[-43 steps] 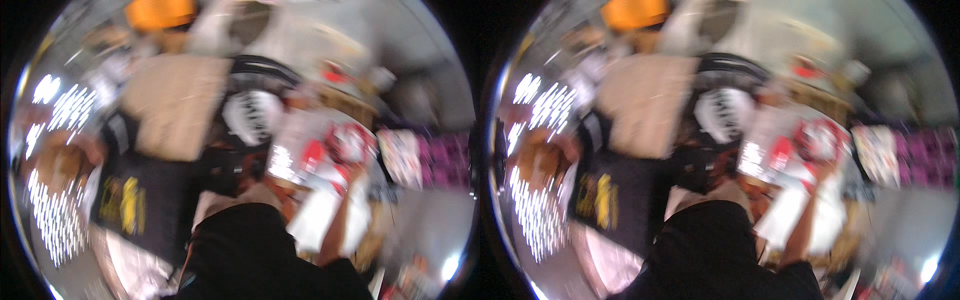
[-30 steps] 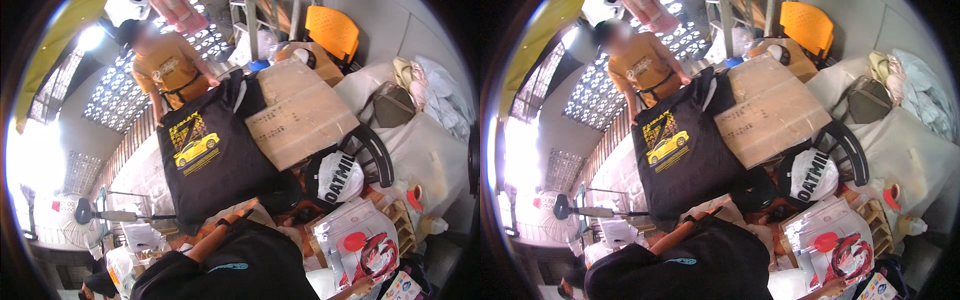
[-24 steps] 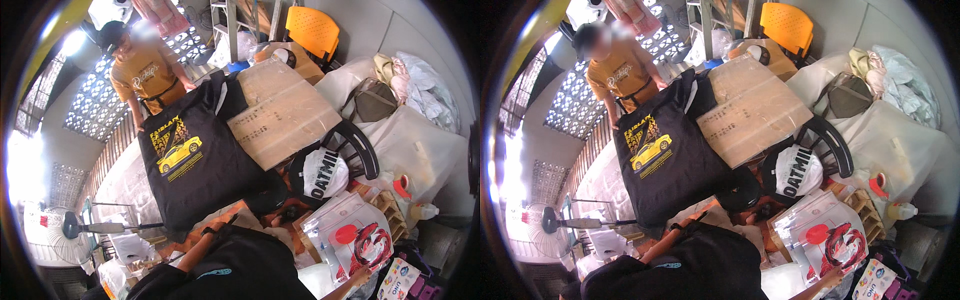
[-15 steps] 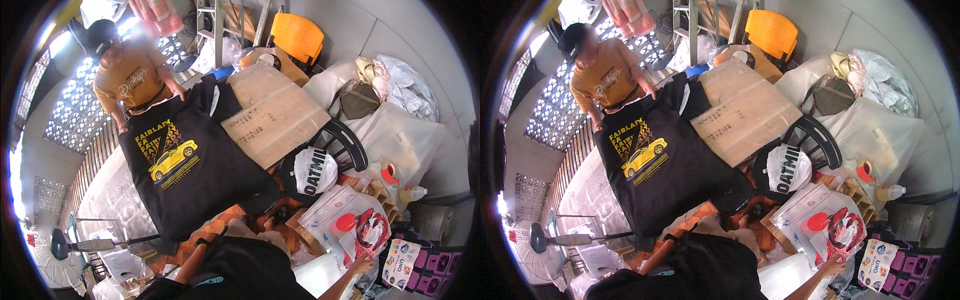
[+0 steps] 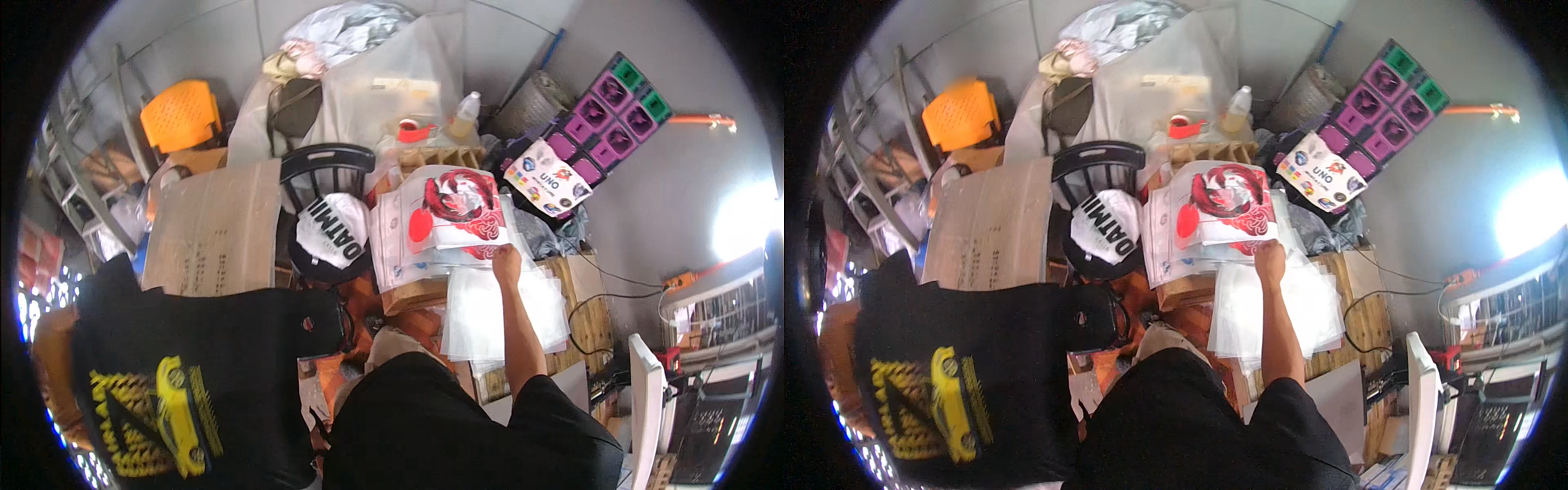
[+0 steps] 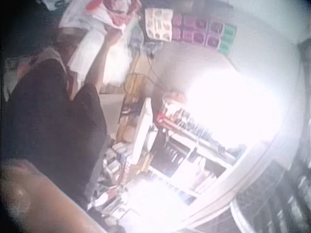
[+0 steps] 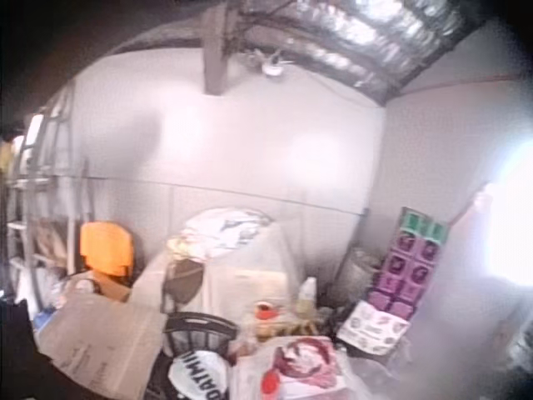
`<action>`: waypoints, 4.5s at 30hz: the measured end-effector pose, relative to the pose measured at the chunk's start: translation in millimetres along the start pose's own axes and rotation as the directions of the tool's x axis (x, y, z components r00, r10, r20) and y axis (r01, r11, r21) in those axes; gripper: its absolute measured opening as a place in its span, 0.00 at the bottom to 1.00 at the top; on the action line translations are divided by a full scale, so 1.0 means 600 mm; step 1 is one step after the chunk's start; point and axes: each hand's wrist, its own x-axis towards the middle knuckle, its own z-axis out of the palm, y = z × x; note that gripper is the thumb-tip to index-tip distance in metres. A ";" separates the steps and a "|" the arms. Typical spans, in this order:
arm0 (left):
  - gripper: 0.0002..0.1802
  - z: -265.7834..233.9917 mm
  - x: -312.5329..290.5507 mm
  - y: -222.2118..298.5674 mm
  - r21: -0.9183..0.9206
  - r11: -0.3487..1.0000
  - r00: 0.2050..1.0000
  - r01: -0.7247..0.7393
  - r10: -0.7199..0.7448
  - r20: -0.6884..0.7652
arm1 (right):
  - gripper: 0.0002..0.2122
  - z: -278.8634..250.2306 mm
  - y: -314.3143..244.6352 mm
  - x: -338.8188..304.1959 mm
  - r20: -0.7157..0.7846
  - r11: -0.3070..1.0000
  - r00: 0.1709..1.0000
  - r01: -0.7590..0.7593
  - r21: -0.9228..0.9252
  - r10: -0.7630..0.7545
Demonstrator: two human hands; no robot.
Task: The person uses scissors to cut around various printed designs on transparent film, separating them from the larger sheet and each other on a table.
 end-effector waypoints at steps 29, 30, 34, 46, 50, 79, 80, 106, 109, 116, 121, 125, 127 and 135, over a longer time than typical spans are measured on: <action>0.11 0.002 0.286 0.429 0.374 0.873 0.795 -0.313 0.025 0.606 | 0.41 -0.053 0.375 -0.217 -0.292 0.347 0.417 -0.901 -0.261 0.861; 0.11 0.042 0.288 0.475 0.343 0.898 0.833 -0.277 0.047 0.551 | 0.41 -0.064 0.416 -0.219 -0.269 0.428 0.475 -0.878 -0.215 0.838; 0.28 0.304 0.273 0.659 0.026 0.999 0.594 -0.030 -0.003 0.805 | 0.45 -0.111 0.579 -0.173 -0.144 0.676 0.707 -0.706 -0.212 0.693; 0.23 0.600 0.181 0.698 -0.039 0.991 0.512 0.127 -0.032 0.859 | 0.50 -0.115 0.513 -0.125 -0.107 0.499 0.620 -0.711 -0.496 0.777; 0.23 0.597 0.137 0.758 -0.036 0.913 0.588 0.407 -0.232 0.775 | 0.45 -0.105 0.490 -0.148 -0.133 0.522 0.698 -0.635 -0.569 0.704; 0.55 0.748 0.008 0.798 -0.086 0.949 0.713 -0.304 0.286 0.641 | 0.41 -0.011 0.272 -0.230 0.326 0.571 0.559 -0.818 0.067 0.763; 0.55 0.755 0.012 0.810 -0.042 0.942 0.710 -0.333 0.280 0.647 | 0.39 -0.018 0.266 -0.232 0.338 0.562 0.558 -0.822 0.096 0.758; 0.31 0.578 0.003 0.963 0.033 0.993 -0.209 0.116 -0.008 0.978 | 0.39 -0.183 -0.010 -0.272 -0.201 0.587 0.621 -0.513 0.627 0.758; 0.35 0.559 -0.043 0.949 -0.097 0.993 -0.308 -0.074 0.070 0.949 | 0.40 -0.246 -0.037 -0.323 -0.350 0.621 0.514 -0.669 0.408 0.783; 0.42 0.535 -0.151 0.736 0.239 0.924 -0.598 -0.300 -0.377 0.707 | 0.48 -0.296 -0.082 -0.592 -0.296 0.342 0.351 -0.076 0.937 0.889; 0.36 0.392 -0.363 0.557 0.144 0.807 -0.587 -0.572 -0.526 0.616 | 0.45 -0.301 -0.124 -0.831 -0.297 0.290 0.072 0.093 0.952 0.952; 0.34 0.339 -0.511 0.386 -0.048 0.658 -0.600 -0.751 -0.652 0.464 | 0.35 -0.250 -0.121 -1.023 -0.096 0.133 -0.161 0.241 0.961 0.982; 0.31 0.344 -0.562 0.289 -0.608 0.390 -0.695 -0.692 -0.588 0.414 | 0.23 -0.236 -0.097 -1.110 0.002 0.103 -0.287 0.348 0.932 0.958; 0.26 0.406 -0.501 -0.031 -0.616 -0.024 -0.439 -0.787 -0.680 0.587 | 0.20 -0.102 0.064 -1.437 0.621 -0.331 -0.286 0.648 0.687 0.729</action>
